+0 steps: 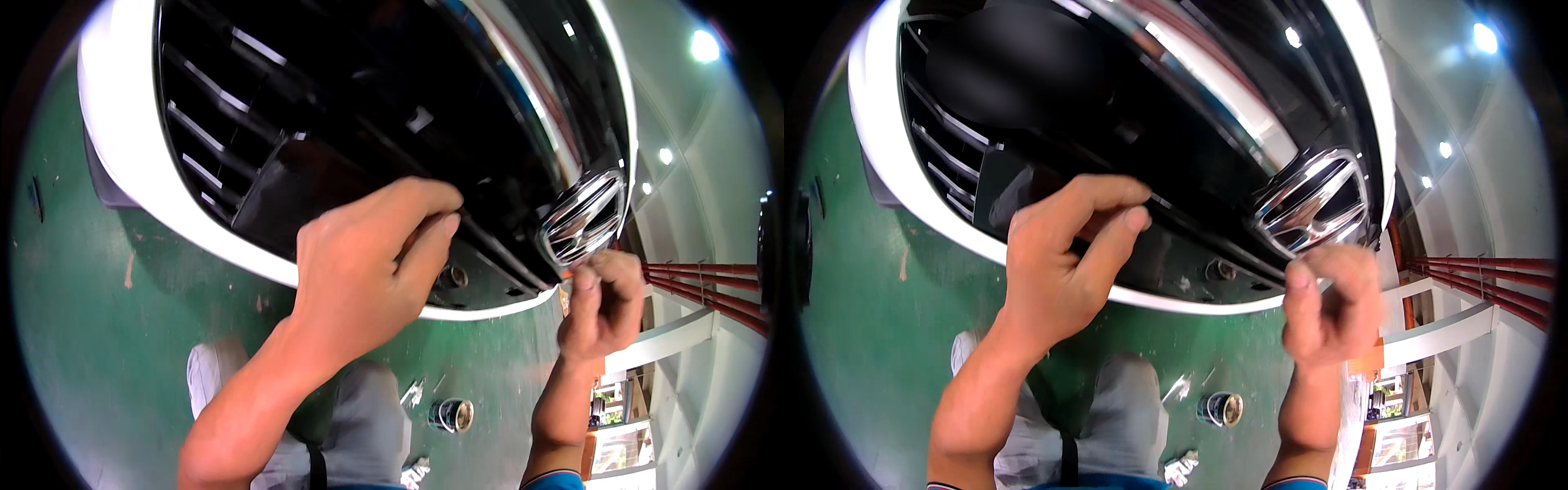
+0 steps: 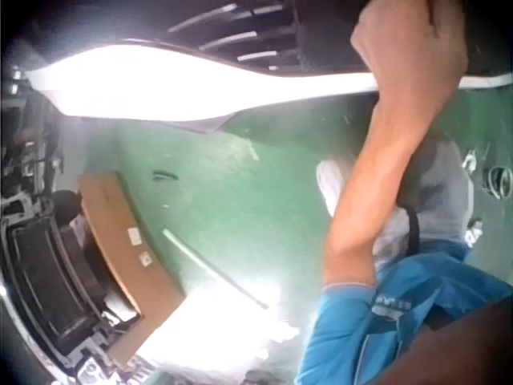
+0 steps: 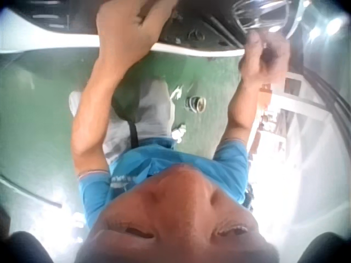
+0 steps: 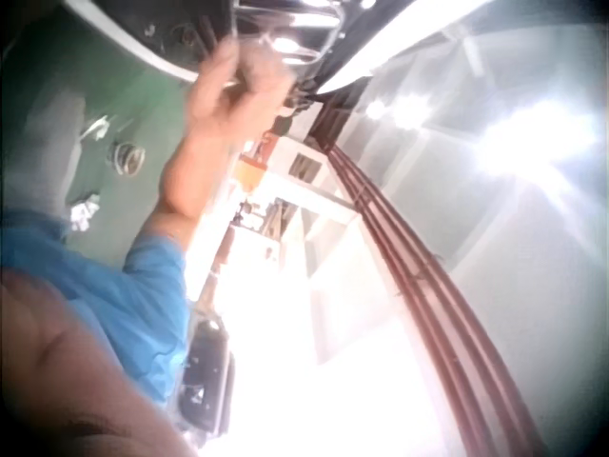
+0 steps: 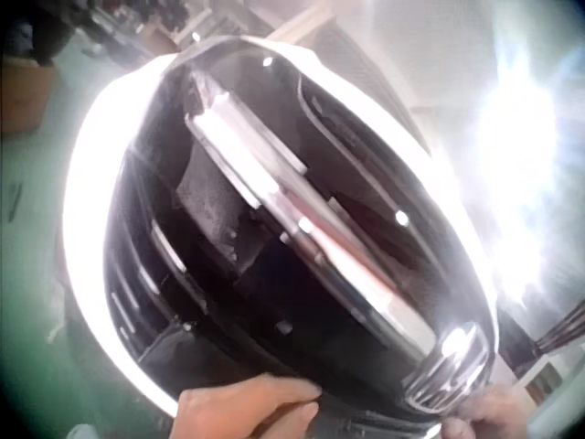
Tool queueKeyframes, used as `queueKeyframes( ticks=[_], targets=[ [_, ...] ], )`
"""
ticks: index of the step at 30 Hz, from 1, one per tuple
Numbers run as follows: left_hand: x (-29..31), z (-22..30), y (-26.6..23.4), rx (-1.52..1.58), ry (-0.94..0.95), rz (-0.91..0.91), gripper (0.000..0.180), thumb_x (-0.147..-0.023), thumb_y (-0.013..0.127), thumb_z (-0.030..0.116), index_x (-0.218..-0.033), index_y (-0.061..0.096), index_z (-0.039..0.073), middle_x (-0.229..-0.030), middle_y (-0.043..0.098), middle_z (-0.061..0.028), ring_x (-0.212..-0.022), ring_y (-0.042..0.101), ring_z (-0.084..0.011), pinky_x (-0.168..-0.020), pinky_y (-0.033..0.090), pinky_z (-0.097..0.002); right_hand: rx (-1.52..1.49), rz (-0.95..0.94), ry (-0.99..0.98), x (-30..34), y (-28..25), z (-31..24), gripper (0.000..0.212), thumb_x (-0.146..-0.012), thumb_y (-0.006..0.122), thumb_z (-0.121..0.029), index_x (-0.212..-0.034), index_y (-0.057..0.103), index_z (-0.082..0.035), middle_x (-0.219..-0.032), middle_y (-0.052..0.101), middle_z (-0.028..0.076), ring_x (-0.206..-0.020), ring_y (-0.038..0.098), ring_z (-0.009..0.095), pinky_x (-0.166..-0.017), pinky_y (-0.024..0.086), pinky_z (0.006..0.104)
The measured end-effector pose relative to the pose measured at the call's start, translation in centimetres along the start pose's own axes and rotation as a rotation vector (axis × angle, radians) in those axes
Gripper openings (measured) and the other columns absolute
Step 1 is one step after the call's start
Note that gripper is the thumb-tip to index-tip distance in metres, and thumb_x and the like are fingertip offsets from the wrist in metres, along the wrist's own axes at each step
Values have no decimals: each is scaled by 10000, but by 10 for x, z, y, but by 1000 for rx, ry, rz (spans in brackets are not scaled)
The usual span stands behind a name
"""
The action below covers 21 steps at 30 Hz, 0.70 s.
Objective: The person installs a chrome Honda emblem onto the front grille of a white car. They align the emblem, press it into place, and then use a small tool to secure the fasteners on the back of the emblem. Finally, they adjust the front bumper cover near the wheel arch.
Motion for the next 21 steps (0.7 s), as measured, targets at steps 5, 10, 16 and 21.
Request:
queueKeyframes(
  ticks=[5, 10, 16, 21],
  targets=[
    [-1, 6, -5, 14, 60, 18, 133, -934, 697, -30, -1067, 702, -28, -905, 733, -106, -777, 710, -134, -709, 555, -243, 200, -67, -99, -1, 9, -9, 277, -715, 674, 88, -982, 694, 19, -900, 697, 158, -770, 666, 289, -694, 526, 343],
    [1, 1, -2, 14, 59, -8, 134, -948, 693, -21, -1081, 694, -35, -925, 744, -109, -809, 732, -146, -708, 568, -251, 227, 6, -91, -1, 32, -8, 327, -691, 810, 60, -992, 718, -31, -910, 684, 99, -765, 634, 260, -657, 499, 340],
    [0, 2, -4, 24, 52, -13, 131, -957, 689, -16, -1086, 693, -37, -916, 744, -106, -778, 720, -134, -673, 558, -240, 272, -4, -198, 7, 39, -12, 336, -715, 821, 80, -1025, 766, -37, -857, 606, 68, -770, 563, 227, -682, 439, 328],
    [0, 3, -2, 41, 78, -6, 129, -958, 690, -13, -1085, 693, -39, -896, 745, -103, -738, 705, -128, -643, 551, -235, 403, 60, -260, 20, 42, -6, 418, -619, 812, 6, -1023, 812, -102, -892, 572, 20, -758, 555, 215, -697, 445, 336]
  ],
)
Point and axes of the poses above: each hand's wrist, its own x-axis away from the middle knuckle, its own y-axis out of the palm, z = x × y, the point moved 6 cm from there along -x, towards the middle knuckle
